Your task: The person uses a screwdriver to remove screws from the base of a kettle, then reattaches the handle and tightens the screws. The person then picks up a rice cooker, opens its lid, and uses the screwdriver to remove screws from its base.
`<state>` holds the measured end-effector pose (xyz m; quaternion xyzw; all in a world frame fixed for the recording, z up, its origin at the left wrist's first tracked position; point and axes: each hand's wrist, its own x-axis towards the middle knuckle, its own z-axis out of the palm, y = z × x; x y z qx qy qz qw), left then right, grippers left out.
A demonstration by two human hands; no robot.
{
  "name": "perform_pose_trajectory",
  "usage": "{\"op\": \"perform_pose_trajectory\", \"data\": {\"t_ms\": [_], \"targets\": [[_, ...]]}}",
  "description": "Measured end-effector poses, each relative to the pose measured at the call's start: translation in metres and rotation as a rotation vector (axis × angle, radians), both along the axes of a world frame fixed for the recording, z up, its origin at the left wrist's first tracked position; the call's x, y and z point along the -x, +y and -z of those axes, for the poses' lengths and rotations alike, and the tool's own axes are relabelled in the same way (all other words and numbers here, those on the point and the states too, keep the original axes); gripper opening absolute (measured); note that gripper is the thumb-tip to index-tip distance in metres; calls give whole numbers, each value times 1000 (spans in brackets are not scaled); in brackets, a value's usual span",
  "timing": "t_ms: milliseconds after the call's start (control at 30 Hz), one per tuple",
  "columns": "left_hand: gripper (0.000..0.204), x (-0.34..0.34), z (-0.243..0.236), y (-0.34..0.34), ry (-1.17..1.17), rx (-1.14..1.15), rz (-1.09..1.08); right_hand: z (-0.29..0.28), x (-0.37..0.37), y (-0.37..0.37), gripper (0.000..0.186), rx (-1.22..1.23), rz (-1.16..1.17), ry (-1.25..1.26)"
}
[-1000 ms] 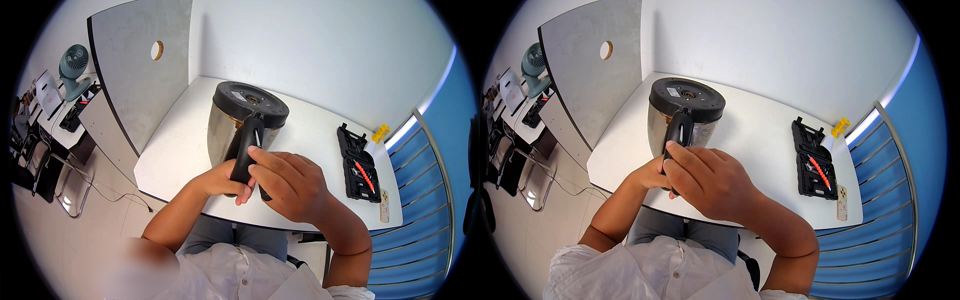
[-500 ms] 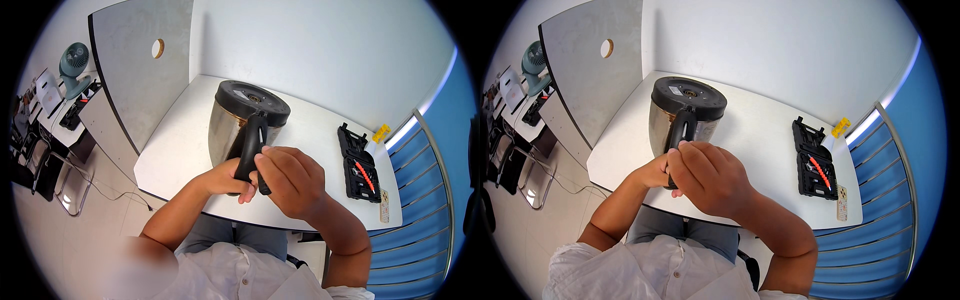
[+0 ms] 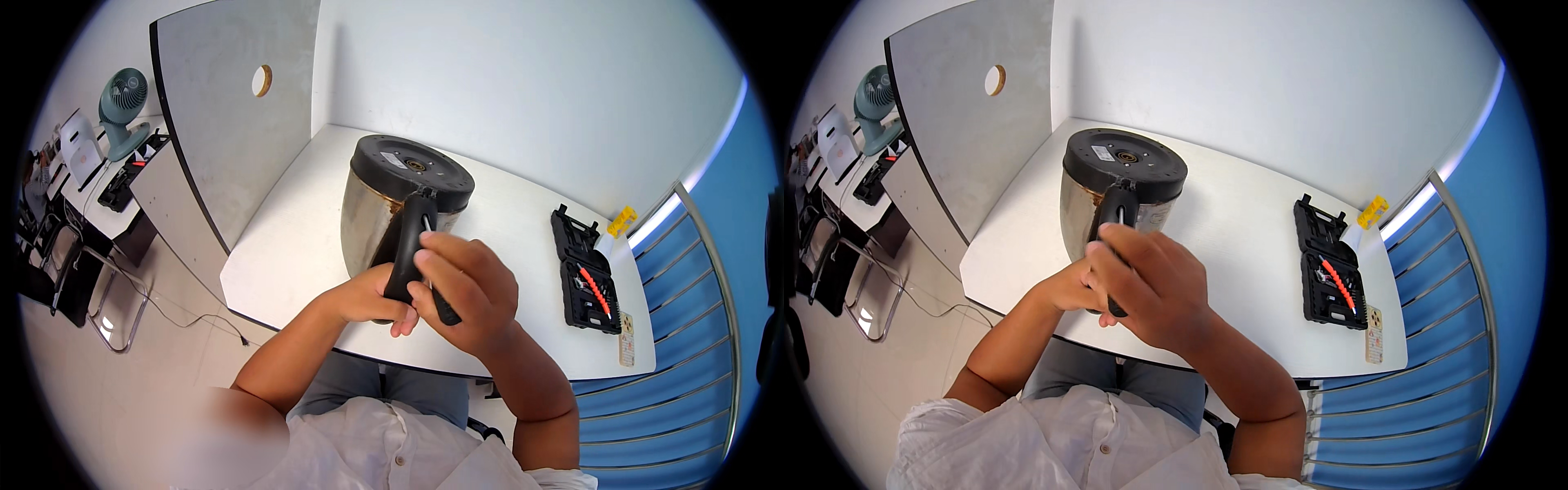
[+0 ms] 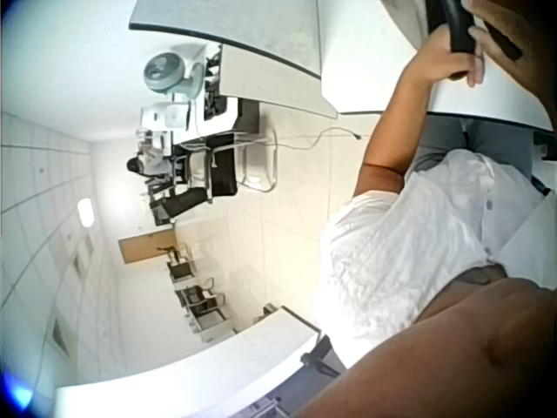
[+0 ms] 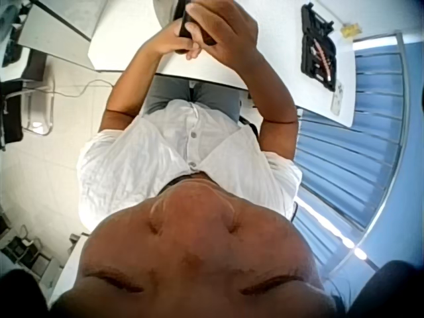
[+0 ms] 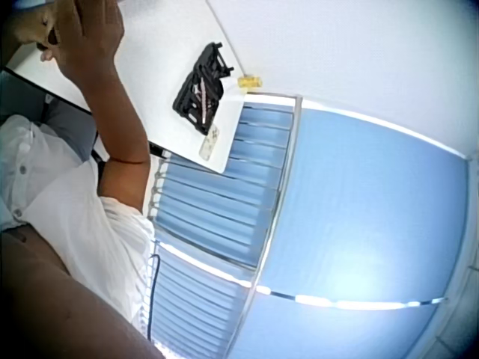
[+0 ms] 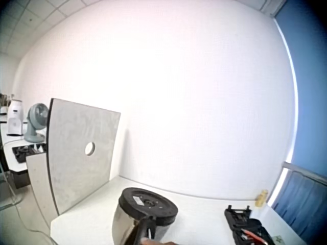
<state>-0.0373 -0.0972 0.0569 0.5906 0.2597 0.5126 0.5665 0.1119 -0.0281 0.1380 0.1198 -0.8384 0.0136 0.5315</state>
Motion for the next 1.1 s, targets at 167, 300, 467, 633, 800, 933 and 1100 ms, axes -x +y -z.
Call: {"op": "perform_pose_trajectory", "data": {"t_ms": [167,300,467,633,800,933,1100], "targets": [[8,-1,3,2,-8,29,-36,2,-6,4,44,27,-106,-154],[8,1,8,2,-14,5,-66,-9,-12,-3,38,149,-121,-234],[8,1,11,3,-12,23,-121,-11,-13,-5,35,20,-92,-215],[5,4,13,4,33,43,-159,-7,-9,-4,32,-117,-56,-147],[6,5,18,5,20,-2,-158,-8,-9,-8,26,-194,23,-107],[9,3,12,6,22,-73,-135,-14,-11,-8,21,-289,68,-96],[9,3,14,5,-22,-13,-154,-21,-16,-12,17,-304,167,-120]]}}
